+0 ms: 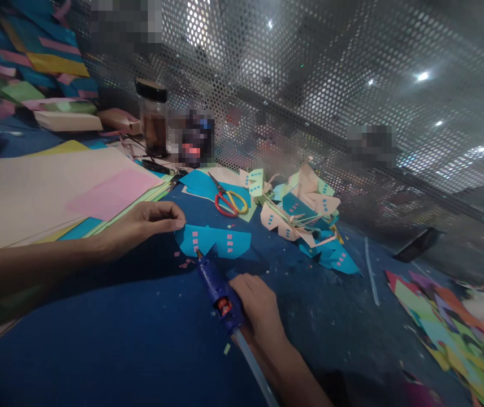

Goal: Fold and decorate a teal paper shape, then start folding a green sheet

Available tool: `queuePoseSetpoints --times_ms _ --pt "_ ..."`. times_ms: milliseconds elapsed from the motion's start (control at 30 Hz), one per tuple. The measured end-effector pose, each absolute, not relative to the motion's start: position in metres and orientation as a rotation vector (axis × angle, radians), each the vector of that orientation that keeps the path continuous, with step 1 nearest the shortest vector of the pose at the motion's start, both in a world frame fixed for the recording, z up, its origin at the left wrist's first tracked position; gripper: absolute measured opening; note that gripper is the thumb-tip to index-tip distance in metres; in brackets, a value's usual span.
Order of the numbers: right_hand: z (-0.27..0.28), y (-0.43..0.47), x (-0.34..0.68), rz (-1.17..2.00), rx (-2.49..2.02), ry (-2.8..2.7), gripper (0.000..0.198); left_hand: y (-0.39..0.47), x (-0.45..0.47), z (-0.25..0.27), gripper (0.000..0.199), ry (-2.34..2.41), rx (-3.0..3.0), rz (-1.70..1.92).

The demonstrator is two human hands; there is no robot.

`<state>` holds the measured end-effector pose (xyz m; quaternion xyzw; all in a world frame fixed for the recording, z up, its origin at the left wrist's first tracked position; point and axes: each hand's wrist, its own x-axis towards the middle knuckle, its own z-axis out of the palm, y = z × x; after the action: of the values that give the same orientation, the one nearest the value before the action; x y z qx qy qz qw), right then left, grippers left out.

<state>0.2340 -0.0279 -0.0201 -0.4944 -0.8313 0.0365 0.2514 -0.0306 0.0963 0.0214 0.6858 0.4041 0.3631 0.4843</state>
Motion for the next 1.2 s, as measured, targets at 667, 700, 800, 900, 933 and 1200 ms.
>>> queuePoseSetpoints --times_ms 667,700,800,900,933,1200 --pt "-0.006 -0.035 0.221 0.417 -1.423 -1.925 0.016 0.099 -0.031 0.017 0.022 1.016 1.633 0.939" --pt "-0.006 -0.036 0.221 0.435 -1.435 -1.894 0.019 0.100 -0.032 0.016 0.022 1.017 1.635 0.947" --pt "-0.006 -0.035 0.222 0.484 -1.497 -1.762 0.025 0.103 -0.035 0.013 0.022 1.016 1.643 0.968" --pt "-0.005 -0.032 0.223 0.541 -1.583 -1.577 0.033 0.106 -0.036 0.011 0.023 1.024 1.669 0.985" --pt "-0.004 -0.031 0.224 0.548 -1.604 -1.520 0.036 0.106 -0.037 0.011 0.024 1.025 1.673 1.000" --pt "0.013 -0.032 0.245 0.609 -1.570 -1.251 0.043 0.103 -0.037 0.013 0.024 1.007 1.753 1.074"
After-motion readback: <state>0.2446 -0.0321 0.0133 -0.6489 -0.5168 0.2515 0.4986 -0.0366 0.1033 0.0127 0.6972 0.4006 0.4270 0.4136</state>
